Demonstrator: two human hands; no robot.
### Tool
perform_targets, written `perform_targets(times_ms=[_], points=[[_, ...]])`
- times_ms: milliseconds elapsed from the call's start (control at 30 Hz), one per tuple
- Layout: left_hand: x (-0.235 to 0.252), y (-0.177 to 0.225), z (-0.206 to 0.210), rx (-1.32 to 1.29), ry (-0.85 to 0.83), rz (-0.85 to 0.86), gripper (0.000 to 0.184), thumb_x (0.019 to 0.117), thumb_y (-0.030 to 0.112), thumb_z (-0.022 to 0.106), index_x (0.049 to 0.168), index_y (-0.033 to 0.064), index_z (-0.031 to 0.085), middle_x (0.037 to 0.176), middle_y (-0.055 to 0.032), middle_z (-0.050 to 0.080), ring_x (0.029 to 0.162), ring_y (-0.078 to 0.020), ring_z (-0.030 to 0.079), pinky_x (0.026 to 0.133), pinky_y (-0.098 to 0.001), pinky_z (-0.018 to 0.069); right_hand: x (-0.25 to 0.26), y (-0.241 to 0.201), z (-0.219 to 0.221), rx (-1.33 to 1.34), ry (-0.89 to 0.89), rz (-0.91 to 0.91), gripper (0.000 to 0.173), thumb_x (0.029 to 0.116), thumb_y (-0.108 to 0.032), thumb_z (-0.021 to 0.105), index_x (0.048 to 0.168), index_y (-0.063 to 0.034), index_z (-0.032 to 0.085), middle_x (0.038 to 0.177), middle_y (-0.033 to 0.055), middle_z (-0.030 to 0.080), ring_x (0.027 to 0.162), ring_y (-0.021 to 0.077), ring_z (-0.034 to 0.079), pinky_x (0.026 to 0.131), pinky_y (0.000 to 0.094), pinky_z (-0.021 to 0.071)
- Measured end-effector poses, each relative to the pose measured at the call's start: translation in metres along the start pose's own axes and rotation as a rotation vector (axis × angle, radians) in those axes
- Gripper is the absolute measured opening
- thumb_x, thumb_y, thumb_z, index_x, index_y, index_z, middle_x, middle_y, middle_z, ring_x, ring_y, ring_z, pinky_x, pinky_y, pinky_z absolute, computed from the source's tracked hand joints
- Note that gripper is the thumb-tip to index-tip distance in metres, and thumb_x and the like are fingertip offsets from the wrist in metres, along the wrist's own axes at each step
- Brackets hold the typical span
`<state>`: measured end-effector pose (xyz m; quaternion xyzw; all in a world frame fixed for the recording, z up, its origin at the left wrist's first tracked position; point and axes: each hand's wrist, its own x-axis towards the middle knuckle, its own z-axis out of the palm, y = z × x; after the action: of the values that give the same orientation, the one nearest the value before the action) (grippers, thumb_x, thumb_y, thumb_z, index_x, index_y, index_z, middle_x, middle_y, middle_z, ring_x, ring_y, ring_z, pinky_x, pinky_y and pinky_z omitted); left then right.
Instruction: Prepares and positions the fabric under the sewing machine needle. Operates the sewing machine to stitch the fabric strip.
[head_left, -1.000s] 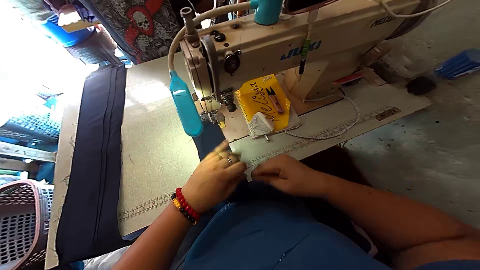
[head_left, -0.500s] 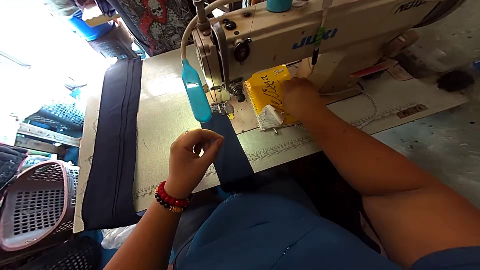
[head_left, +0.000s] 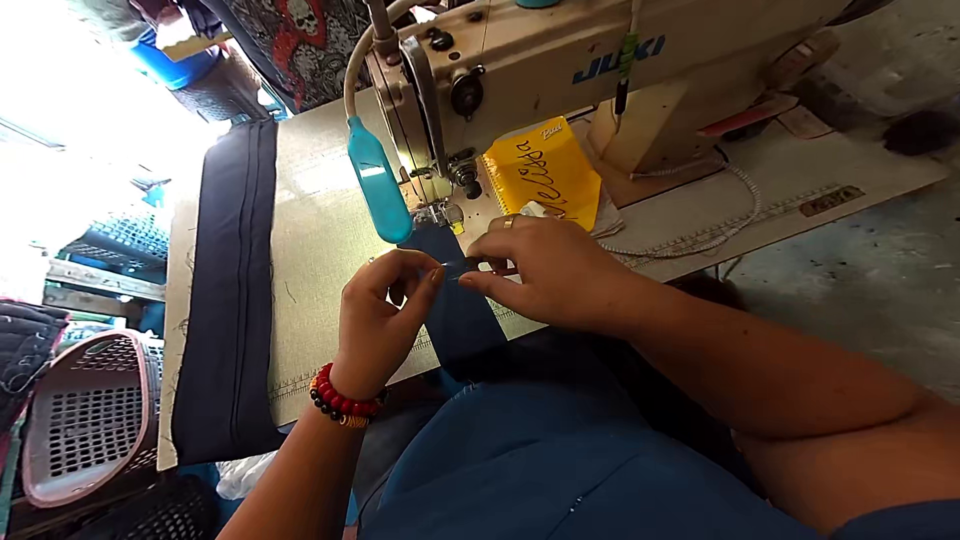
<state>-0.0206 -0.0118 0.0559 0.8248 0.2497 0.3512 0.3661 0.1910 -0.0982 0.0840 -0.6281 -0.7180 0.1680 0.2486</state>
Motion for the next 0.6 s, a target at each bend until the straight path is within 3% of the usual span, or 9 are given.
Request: perform_targets(times_ms=[233,367,433,500,600], points=[[-0.002,-0.004,0.000,0.088,0.003,0.055,0.008,0.0947,0.011,0.067,0.100,0.0060,0.071,0.072,0.0069,0.056,0.064,0.0008,0.047,0.060,-0.0145,0.0386,0.011,-0.007,-0.001,-0.063,-0.103,0.029,0.031,0.1009,-0.040,0.061,0.100,-0.0123,0.076,0.086,0.0025,0.064,0.077,0.0164,0.063,0.065,0.0377,0.0498],[-0.004,-0.009,0.001,0.110,0.015,0.058,0.007,0.0945,0.012,0.068,0.099,0.0075,0.071,0.072,0.0081,0.056,0.064,0.0011,0.046,0.061,-0.0154,0.0364,0.011,0.000,0.006,-0.063,-0.058,-0.020,0.029,0.1011,-0.037,0.061,0.091,-0.0141,0.076,0.081,0.0019,0.064,0.074,0.0170,0.064,0.061,0.0393,0.0495],[-0.004,-0.014,0.000,0.115,0.020,0.051,0.006,0.0938,0.010,0.068,0.097,0.0065,0.072,0.072,0.0077,0.057,0.063,0.0023,0.045,0.058,-0.0134,0.0360,0.009,0.015,0.008,-0.065,-0.016,-0.004,0.030,0.1013,-0.035,0.059,0.090,-0.0117,0.075,0.081,0.0059,0.066,0.075,0.0229,0.067,0.061,0.0466,0.0517],[-0.004,-0.024,0.000,0.148,0.023,0.013,0.007,0.0938,0.011,0.067,0.097,0.0069,0.072,0.071,0.0079,0.056,0.062,0.0024,0.044,0.058,-0.0134,0.0356,0.010,0.037,0.005,-0.124,-0.003,0.106,0.031,0.1020,-0.033,0.060,0.099,-0.0064,0.075,0.092,0.0142,0.070,0.083,0.0328,0.070,0.068,0.0566,0.0538],[0.001,-0.044,0.003,0.222,0.008,-0.071,0.010,0.0967,0.016,0.066,0.097,0.0089,0.073,0.072,0.0056,0.056,0.060,-0.0001,0.044,0.057,-0.0156,0.0370,0.017,0.077,0.002,-0.256,0.001,0.318,0.036,0.1033,-0.033,0.060,0.109,0.0011,0.070,0.106,0.0252,0.068,0.094,0.0445,0.068,0.075,0.0651,0.0519]])
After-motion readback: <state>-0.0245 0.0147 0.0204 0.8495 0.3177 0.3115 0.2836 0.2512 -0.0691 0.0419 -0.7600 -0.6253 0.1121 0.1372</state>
